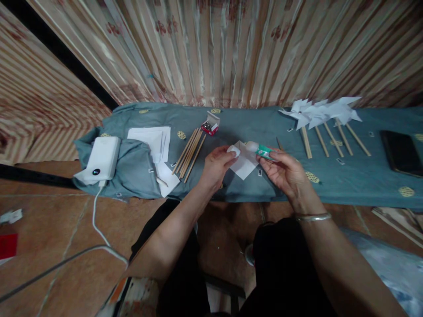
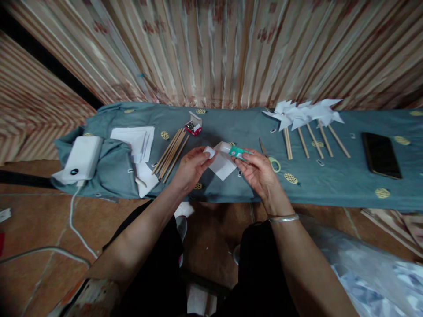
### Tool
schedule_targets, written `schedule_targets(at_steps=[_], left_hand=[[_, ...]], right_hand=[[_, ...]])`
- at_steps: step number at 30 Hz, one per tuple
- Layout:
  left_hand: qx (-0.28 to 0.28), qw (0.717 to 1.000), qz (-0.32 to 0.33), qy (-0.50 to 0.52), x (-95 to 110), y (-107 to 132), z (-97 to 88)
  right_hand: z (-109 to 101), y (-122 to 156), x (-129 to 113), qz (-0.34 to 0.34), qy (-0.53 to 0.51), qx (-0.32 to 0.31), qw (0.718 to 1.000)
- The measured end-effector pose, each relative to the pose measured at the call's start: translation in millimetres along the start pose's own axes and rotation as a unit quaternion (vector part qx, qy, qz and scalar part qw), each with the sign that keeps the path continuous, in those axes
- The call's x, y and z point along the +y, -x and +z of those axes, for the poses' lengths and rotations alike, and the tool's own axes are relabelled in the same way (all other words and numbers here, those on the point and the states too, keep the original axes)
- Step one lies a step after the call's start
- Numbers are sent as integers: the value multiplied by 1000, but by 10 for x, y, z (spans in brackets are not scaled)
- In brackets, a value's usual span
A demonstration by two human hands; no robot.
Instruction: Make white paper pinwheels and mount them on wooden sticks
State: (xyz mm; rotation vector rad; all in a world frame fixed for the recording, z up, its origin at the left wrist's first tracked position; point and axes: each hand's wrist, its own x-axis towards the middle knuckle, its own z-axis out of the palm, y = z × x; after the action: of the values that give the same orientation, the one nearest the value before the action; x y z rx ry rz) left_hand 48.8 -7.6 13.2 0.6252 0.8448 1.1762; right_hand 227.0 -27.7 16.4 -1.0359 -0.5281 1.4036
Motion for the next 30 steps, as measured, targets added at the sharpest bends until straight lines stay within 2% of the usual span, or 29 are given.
schedule_targets(at_steps=[6, 12, 23, 30], left_hand=[[14, 999, -35, 33, 40, -55, -23], [-10, 999, -48, 22, 16, -56, -11], [-30, 999, -14, -26, 5, -15, 9], [-34, 998, 44, -35, -19, -20, -6]], right_hand=[[0, 6, 25, 9, 7, -12, 1000], [25, 27, 36, 16, 18, -14, 1000], [3, 30, 55, -2, 45, -13, 999], [2, 36, 32, -18, 73, -24, 997]])
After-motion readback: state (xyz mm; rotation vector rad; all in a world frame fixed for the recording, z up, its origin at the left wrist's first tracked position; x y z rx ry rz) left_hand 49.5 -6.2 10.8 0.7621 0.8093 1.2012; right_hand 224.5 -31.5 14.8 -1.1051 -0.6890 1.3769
